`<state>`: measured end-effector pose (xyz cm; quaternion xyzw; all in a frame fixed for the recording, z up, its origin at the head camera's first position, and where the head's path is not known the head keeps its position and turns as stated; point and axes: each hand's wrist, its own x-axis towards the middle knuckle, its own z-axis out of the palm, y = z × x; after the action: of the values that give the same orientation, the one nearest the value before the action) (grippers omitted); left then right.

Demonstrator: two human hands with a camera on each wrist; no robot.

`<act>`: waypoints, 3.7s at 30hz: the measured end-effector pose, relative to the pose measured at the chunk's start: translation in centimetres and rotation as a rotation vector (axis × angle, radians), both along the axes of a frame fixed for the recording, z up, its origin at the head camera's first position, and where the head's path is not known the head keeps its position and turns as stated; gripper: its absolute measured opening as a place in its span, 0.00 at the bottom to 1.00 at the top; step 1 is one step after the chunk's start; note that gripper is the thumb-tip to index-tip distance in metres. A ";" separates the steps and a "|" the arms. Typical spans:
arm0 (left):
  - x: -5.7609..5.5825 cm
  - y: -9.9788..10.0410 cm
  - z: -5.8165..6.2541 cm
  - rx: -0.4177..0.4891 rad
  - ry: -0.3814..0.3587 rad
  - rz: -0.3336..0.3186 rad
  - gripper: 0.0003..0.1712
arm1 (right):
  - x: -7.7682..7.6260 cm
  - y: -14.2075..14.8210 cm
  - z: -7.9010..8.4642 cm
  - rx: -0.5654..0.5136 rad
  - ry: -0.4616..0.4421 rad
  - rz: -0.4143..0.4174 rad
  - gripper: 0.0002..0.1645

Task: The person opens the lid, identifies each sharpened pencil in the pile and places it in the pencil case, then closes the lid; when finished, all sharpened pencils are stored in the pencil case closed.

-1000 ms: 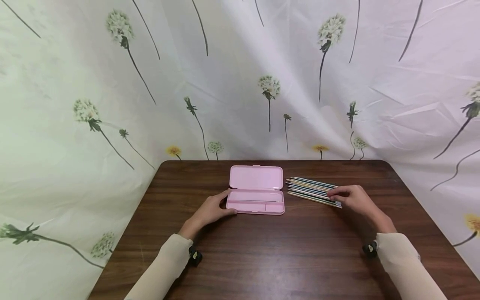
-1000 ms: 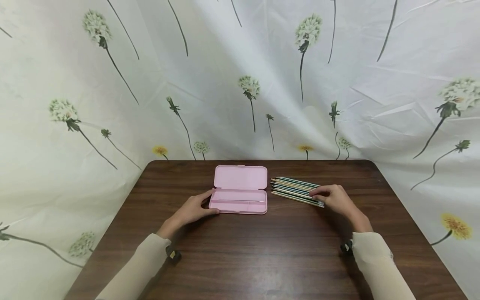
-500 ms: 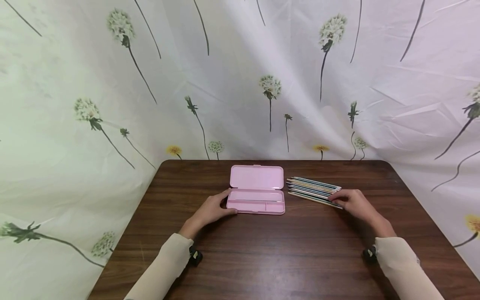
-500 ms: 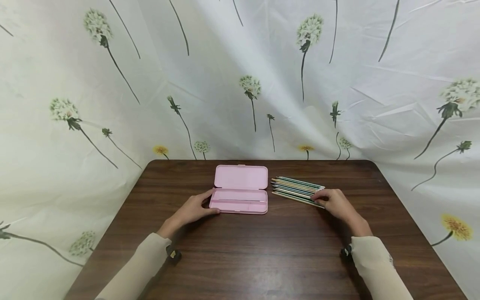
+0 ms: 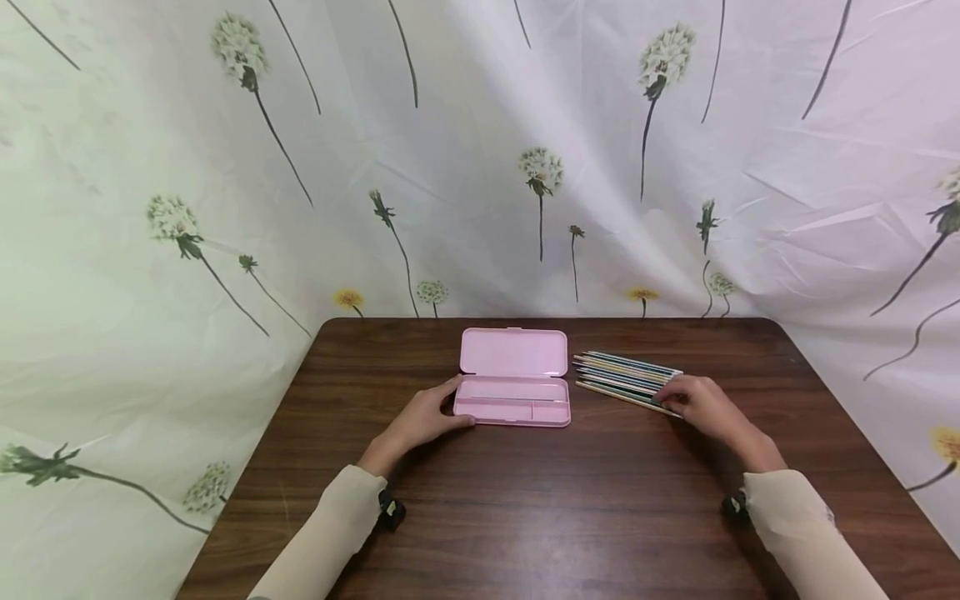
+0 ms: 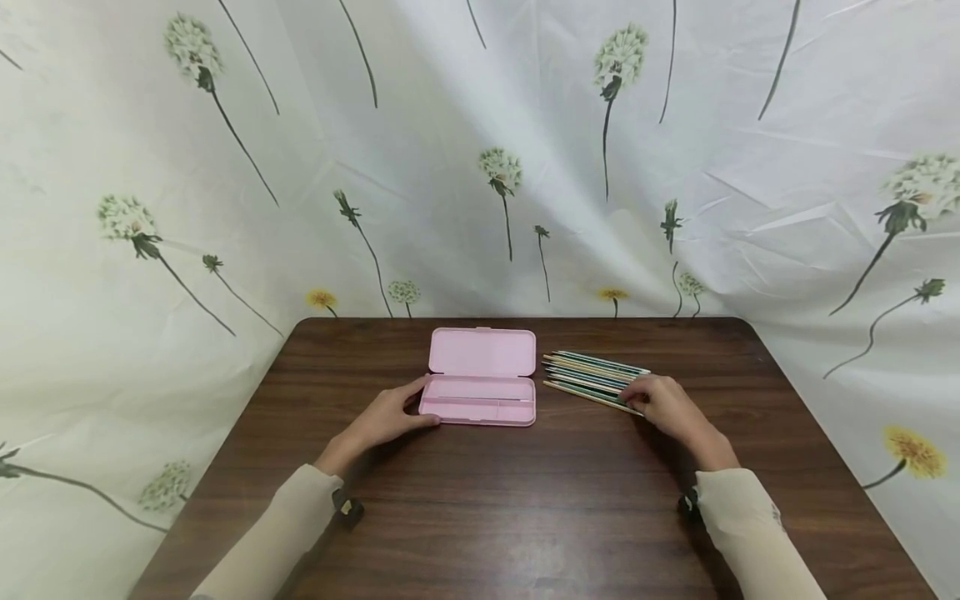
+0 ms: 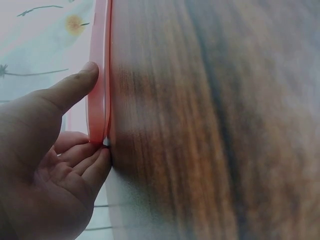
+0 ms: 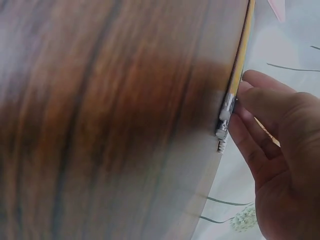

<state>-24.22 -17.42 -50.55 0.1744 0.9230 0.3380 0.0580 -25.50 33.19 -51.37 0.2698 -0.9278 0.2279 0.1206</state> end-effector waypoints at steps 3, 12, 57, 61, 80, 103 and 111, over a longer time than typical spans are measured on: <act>-0.1 0.0 0.1 -0.007 0.007 -0.002 0.52 | 0.1 -0.2 0.2 0.018 -0.022 -0.009 0.13; -0.2 -0.1 -0.1 -0.025 0.024 -0.006 0.51 | 0.4 -0.4 0.5 0.054 -0.057 -0.035 0.09; 0.1 -0.1 0.0 0.007 -0.011 -0.003 0.51 | 0.4 -2.4 2.3 -0.151 0.012 0.006 0.14; 0.1 -0.1 -0.1 0.007 -0.017 0.006 0.51 | 0.0 -3.7 3.4 -0.175 0.015 0.047 0.15; 0.2 0.0 0.1 0.001 -0.010 0.013 0.51 | -2.9 -11.0 6.5 -0.234 0.033 0.235 0.13; 0.1 0.0 -0.2 -0.014 -0.007 0.004 0.51 | -4.0 -16.1 5.8 -0.241 -0.135 0.266 0.11; 0.1 0.0 -0.1 -0.012 -0.006 0.008 0.51 | -4.7 -16.8 3.9 -0.229 -0.179 0.280 0.10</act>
<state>-24.10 -17.44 -50.68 0.1694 0.9255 0.3333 0.0603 -30.18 16.38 -47.43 0.3596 -0.8561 0.3695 0.0347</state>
